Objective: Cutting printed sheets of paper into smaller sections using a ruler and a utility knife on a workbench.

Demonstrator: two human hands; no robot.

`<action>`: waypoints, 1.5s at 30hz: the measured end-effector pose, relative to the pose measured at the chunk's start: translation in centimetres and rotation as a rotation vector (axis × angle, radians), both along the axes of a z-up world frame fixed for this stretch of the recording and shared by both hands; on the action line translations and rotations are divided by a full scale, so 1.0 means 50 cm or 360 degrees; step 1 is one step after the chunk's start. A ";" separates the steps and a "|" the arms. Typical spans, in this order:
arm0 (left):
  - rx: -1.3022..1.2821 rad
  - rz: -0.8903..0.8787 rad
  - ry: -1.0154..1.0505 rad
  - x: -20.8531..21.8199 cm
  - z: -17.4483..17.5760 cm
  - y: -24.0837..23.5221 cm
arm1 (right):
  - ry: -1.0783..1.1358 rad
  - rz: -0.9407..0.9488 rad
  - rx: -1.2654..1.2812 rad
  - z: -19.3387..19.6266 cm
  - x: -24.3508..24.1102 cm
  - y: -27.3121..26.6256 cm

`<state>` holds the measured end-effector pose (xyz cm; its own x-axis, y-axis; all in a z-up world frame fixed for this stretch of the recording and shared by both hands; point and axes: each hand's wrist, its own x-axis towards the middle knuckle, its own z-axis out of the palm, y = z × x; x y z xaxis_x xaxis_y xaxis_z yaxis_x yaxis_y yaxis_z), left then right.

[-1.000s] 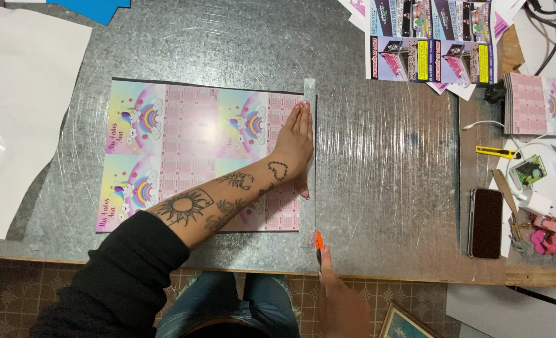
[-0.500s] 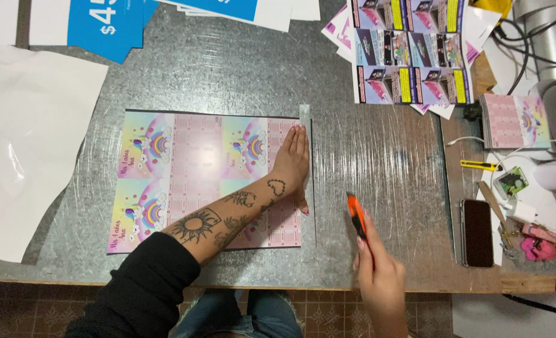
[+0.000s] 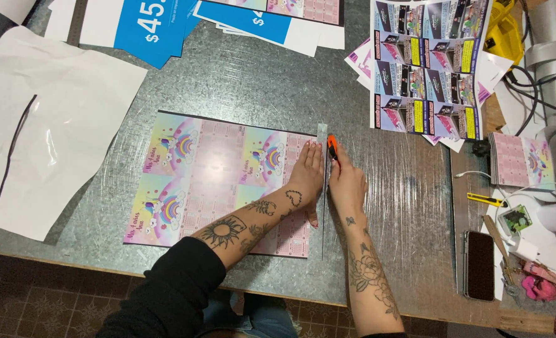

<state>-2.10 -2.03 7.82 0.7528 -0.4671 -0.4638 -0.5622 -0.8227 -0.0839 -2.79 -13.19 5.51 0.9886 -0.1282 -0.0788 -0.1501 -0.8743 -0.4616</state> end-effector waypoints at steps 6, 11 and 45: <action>-0.0031 0.0019 -0.0012 0.002 -0.008 0.001 | 0.0155 0.0097 -0.0135 -0.007 0.016 -0.008; -0.0030 0.0004 -0.0001 0.010 -0.046 -0.005 | 0.0306 0.0203 -0.0203 0.046 0.011 -0.001; -0.0020 -0.0136 -0.0002 0.037 -0.152 0.047 | 0.0279 -0.0302 0.0557 0.040 -0.590 -0.137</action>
